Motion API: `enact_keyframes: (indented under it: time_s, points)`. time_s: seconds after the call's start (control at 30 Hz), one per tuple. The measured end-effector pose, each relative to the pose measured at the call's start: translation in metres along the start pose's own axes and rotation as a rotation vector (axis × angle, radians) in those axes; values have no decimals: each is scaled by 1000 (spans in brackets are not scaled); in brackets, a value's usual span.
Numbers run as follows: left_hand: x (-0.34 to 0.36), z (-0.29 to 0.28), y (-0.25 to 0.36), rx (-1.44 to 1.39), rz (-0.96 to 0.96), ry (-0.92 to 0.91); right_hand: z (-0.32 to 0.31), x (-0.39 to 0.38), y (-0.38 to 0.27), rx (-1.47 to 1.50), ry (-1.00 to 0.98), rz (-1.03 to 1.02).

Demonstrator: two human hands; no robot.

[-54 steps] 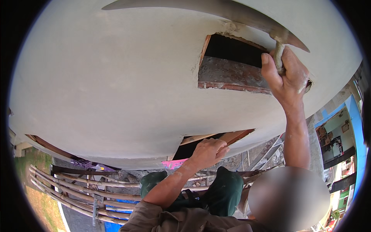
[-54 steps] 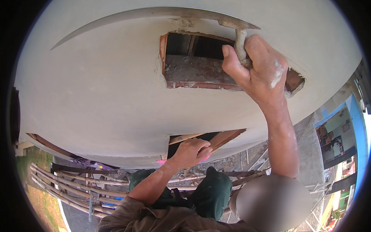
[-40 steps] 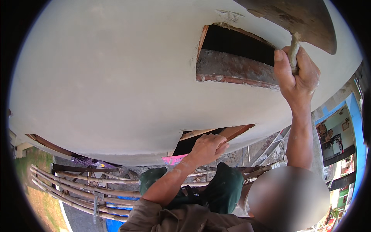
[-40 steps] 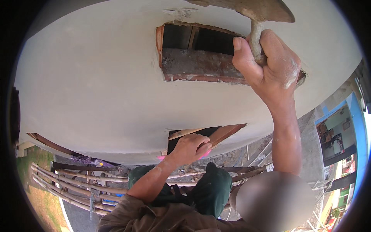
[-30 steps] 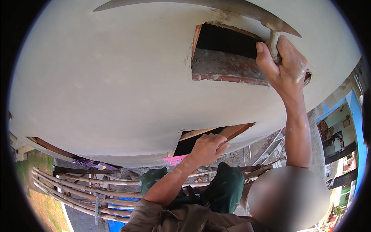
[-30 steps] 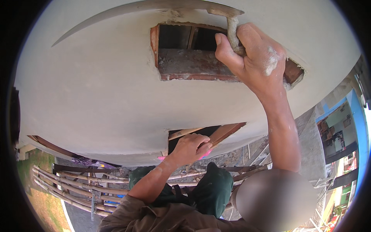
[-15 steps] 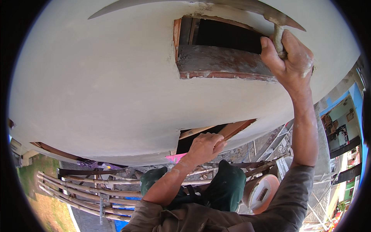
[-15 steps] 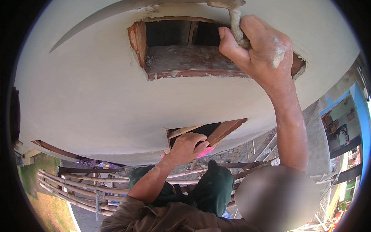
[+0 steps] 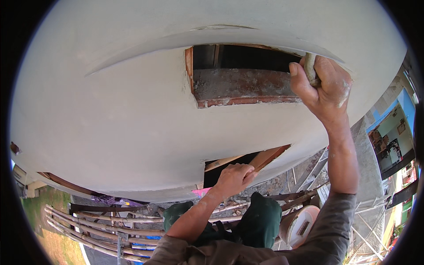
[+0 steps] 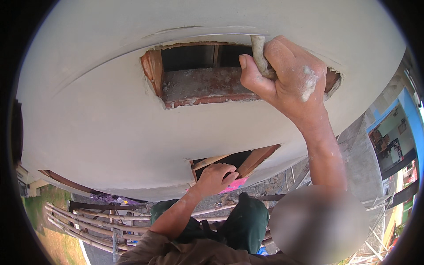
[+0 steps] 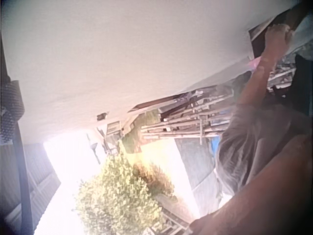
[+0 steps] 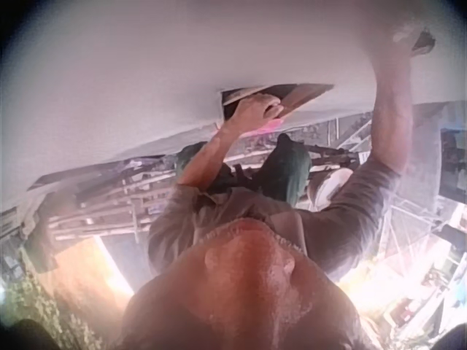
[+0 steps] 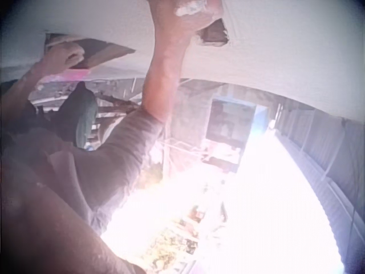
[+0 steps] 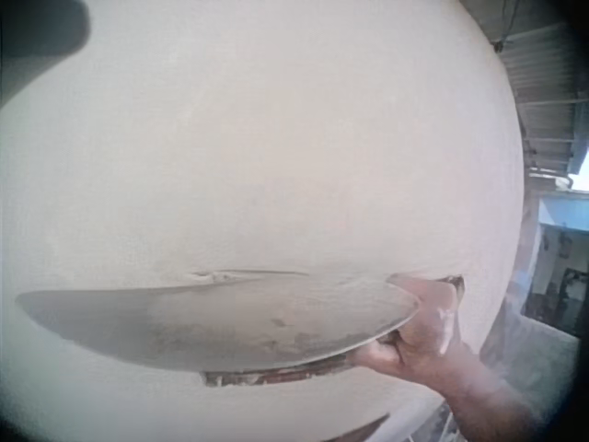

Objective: The person applies plaster to a rectangular opening in a wall using a trowel and hawk, smoothing the surface around the edges. They repeatedly scoop plaster from a bucket and spread it evenly over the exposed brick area.

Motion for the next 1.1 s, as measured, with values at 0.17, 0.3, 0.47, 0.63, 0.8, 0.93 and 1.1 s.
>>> enact_keyframes:
  time_s: [0.17,0.3,0.47,0.63,0.8,0.93,1.1]
  points:
    - [0,-5,0,-14,-14,-16,9,3,-7,-53,-12,-40]
    - [0,-5,-1,-15,-42,-80,12,4,-5,-92,-33,-72]
    - [0,-4,-1,-7,-31,-76,14,2,1,-105,-43,-80]
    - [0,0,-5,-16,-53,-75,10,-1,8,-112,-44,-79]
    - [0,4,-6,5,-78,-123,3,-5,17,-102,-53,-58]
    - [1,4,-4,4,-73,-131,-4,-13,29,-89,-55,1]
    - [-1,8,-3,9,-90,-163,-18,-26,46,-101,-65,91]
Point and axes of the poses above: each hand's wrist, its own x-axis towards the middle knuckle, its own z-axis out of the palm, y = z × x, the point moved 7 cm from there along x, towards the middle knuckle, and after that the axes turned 12 degrees about x, right-handed, at the moved point
